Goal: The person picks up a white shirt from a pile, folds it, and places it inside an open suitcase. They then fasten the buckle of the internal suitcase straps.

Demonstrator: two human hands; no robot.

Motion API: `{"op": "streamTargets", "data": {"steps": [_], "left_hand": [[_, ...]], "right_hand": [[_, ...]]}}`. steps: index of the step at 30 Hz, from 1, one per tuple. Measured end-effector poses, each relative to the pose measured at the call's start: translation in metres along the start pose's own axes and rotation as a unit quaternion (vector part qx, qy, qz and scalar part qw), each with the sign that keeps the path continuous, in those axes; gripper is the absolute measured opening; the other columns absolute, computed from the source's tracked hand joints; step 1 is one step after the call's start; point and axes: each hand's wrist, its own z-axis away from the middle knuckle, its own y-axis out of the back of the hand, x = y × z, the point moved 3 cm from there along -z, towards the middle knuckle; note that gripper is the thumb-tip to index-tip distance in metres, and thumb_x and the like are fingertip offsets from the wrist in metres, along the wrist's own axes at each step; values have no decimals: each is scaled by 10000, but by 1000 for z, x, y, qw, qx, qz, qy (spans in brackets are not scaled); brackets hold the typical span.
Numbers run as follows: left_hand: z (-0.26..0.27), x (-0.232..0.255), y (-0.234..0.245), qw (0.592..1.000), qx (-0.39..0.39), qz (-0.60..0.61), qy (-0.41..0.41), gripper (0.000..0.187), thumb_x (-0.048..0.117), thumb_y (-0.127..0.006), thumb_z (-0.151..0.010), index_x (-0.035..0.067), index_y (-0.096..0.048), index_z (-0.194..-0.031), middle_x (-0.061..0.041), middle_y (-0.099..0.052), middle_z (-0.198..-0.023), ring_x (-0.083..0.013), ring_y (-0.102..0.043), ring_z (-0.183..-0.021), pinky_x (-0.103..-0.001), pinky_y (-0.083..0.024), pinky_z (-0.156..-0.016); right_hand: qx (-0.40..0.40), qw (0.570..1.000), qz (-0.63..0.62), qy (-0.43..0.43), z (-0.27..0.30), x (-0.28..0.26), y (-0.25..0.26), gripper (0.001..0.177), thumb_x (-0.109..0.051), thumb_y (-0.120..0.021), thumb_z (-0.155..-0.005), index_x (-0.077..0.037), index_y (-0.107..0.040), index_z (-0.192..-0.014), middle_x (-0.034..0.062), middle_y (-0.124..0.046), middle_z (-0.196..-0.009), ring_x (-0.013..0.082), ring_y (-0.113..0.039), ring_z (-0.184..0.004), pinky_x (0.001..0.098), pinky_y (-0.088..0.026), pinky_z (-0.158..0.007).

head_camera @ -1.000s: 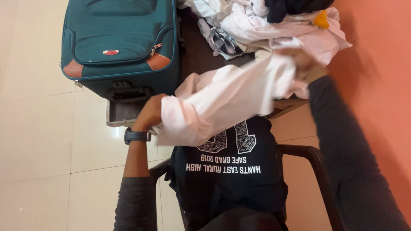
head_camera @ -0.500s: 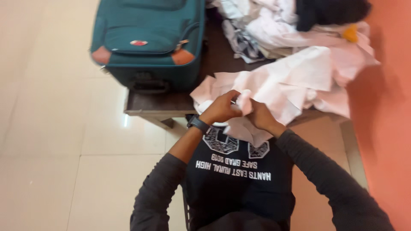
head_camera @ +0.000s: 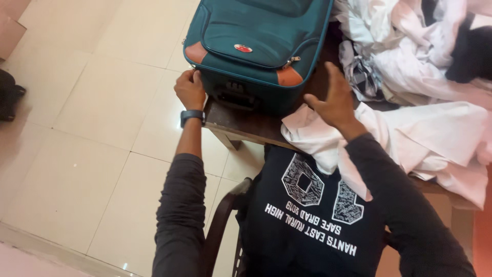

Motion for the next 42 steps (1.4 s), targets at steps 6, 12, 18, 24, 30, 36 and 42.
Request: {"op": "streamTargets", "data": {"steps": [6,12,18,24,30,36,42], "left_hand": [[20,57,13,987,-33,-141,-74,193,171,-628,-933,43,-737,-839,-209,-709,-832,-428,-685,-760,-521,-540,-693],[68,124,-3,972,-109,-162,-128,200,178,-619,-905,45,-737,-813,-197,-695,-761,-411,-687,-669,-514,-550,-606],[113,181,-24,969,-166,-132,-125,207,230,-666,-862,51,-714,-771,-158,-710,-769,-387,-705,-677,-489,-559,-608],[126,188,-29,979,-139,-86,-122,196,234,-678,-884,53,-693,-812,-135,-696,-784,-366,-693,-686,-473,-551,-610],[144,176,-26,986,-128,-36,-103,225,238,-693,-919,72,-657,-770,-102,-660,-761,-360,-666,-686,-475,-519,-602],[146,163,-23,978,-150,31,-138,139,189,-703,-943,86,-687,-851,-88,-672,-802,-337,-670,-732,-448,-514,-638],[130,163,9,988,-57,84,-118,408,125,-693,-829,45,-652,-1227,-128,-671,-1184,-328,-625,-1128,-428,-514,-990]], "right_hand": [[-72,993,58,-69,-30,-55,-46,889,-460,-831,-844,-82,-433,-1543,420,-317,-1535,531,-463,-1330,520,-431,-1066],[-61,993,59,-86,-30,-66,-40,840,-405,-822,-835,-95,-474,-1535,431,-327,-1529,532,-512,-1304,498,-466,-1046],[-56,993,-4,-104,-29,-48,-42,822,-363,-816,-825,-91,-472,-1521,434,-314,-1541,515,-505,-1319,469,-477,-1050],[40,988,-60,-133,-30,-50,-37,784,-397,-848,-816,16,-503,-1386,343,-572,-1340,457,-613,-1219,459,-507,-998],[-77,970,16,-230,-25,-91,-38,469,-483,-725,-927,-31,-755,-803,191,-722,-787,332,-697,-726,408,-534,-704],[-41,971,-117,-205,-31,-97,-72,466,-422,-680,-921,-19,-739,-698,167,-639,-572,318,-662,-523,437,-514,-551],[-83,988,8,-129,-39,-94,-62,272,-246,-650,-868,-41,-760,-727,192,-681,-688,379,-682,-617,480,-551,-618]]}}
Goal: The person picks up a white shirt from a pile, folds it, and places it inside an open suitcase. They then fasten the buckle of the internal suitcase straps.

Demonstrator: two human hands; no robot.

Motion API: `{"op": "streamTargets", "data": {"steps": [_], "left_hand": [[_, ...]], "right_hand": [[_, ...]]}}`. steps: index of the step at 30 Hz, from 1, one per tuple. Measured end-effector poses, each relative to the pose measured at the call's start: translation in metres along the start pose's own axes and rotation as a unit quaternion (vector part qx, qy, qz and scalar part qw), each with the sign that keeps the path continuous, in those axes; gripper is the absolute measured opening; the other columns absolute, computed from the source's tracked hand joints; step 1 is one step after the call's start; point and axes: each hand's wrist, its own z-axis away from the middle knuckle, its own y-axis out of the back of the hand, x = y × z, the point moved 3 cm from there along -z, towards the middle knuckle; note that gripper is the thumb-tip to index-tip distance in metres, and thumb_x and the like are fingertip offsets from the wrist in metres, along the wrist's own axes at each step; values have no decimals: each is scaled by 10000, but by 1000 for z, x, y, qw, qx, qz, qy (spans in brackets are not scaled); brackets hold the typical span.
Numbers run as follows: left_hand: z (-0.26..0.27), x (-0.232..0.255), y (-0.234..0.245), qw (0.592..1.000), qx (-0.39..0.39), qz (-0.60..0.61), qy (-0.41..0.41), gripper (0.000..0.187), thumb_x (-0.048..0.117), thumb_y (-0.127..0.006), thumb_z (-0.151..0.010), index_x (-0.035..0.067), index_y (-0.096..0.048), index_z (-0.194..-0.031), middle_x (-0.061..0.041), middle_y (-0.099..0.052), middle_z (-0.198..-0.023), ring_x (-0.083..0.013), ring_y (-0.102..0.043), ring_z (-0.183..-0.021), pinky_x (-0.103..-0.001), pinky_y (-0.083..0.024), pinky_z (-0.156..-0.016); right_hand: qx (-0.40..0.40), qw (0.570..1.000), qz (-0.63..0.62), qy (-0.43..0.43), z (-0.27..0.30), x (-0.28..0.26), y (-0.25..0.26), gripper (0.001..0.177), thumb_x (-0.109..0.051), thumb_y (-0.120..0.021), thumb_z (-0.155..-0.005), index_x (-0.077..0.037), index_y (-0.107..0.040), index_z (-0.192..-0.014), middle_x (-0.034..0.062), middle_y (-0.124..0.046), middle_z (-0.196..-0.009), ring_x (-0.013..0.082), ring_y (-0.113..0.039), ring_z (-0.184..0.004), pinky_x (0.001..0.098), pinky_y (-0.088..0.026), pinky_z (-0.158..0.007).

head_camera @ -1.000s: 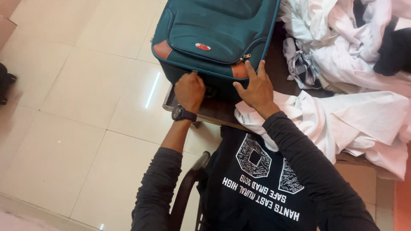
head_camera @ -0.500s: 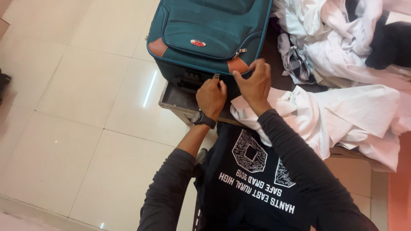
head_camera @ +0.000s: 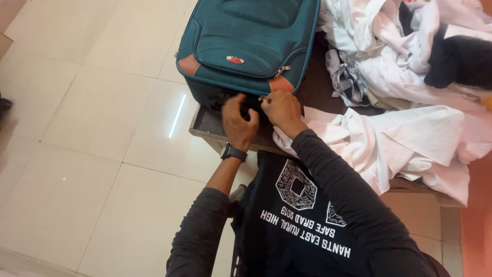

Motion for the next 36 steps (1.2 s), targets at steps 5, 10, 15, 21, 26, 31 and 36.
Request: {"op": "streamTargets", "data": {"steps": [5,10,15,21,26,31,36], "left_hand": [[-28,4,-4,983,-41,-134,-116,547,208,-754,-867,26,-620,-1365,-172,-502,-1477,-375,-433,-1398,-535,-348,-1119],[-32,2,-18,986,-40,-153,-61,458,246,-766,-838,96,-669,-1259,-118,-531,-1435,-354,-449,-1380,-625,-345,-1113],[-17,-3,-25,985,-27,-170,-33,364,260,-749,-886,80,-668,-1192,-100,-532,-1510,-371,-438,-1441,-696,-374,-1079],[-9,-11,-29,983,-23,-170,-65,346,245,-704,-960,28,-652,-1224,-153,-516,-1533,-415,-435,-1455,-675,-424,-1068],[-5,-9,-38,982,7,-168,-81,286,196,-662,-991,-8,-617,-1186,-193,-490,-1558,-460,-424,-1478,-658,-433,-1093],[-1,-14,-39,980,30,-158,-119,337,186,-644,-1001,13,-529,-1266,-214,-465,-1567,-469,-395,-1488,-670,-381,-1122],[5,-31,-46,973,21,-180,-143,462,277,-659,-977,52,-443,-1318,-230,-446,-1571,-427,-372,-1496,-661,-337,-1077]], "right_hand": [[27,995,91,-6,10,22,24,252,-279,-674,-852,-81,-785,-743,197,-689,-688,397,-692,-637,493,-569,-659],[76,990,122,6,18,48,46,266,-337,-706,-861,-111,-807,-763,180,-701,-673,401,-679,-615,495,-555,-620],[97,987,131,-13,8,70,56,285,-361,-714,-911,-110,-805,-811,178,-704,-702,386,-690,-643,476,-552,-619],[119,973,194,48,-36,98,64,321,-371,-715,-955,-88,-755,-807,163,-715,-738,371,-699,-669,486,-532,-589],[121,951,274,79,-89,130,66,370,-393,-695,-981,-80,-718,-785,162,-709,-745,365,-695,-667,483,-534,-589],[124,941,302,88,-147,167,58,403,-396,-649,-1044,-73,-725,-815,157,-719,-769,351,-702,-683,474,-532,-587],[137,927,342,68,-217,196,54,420,-409,-635,-1058,-77,-742,-825,154,-720,-781,355,-702,-701,474,-532,-604]]}}
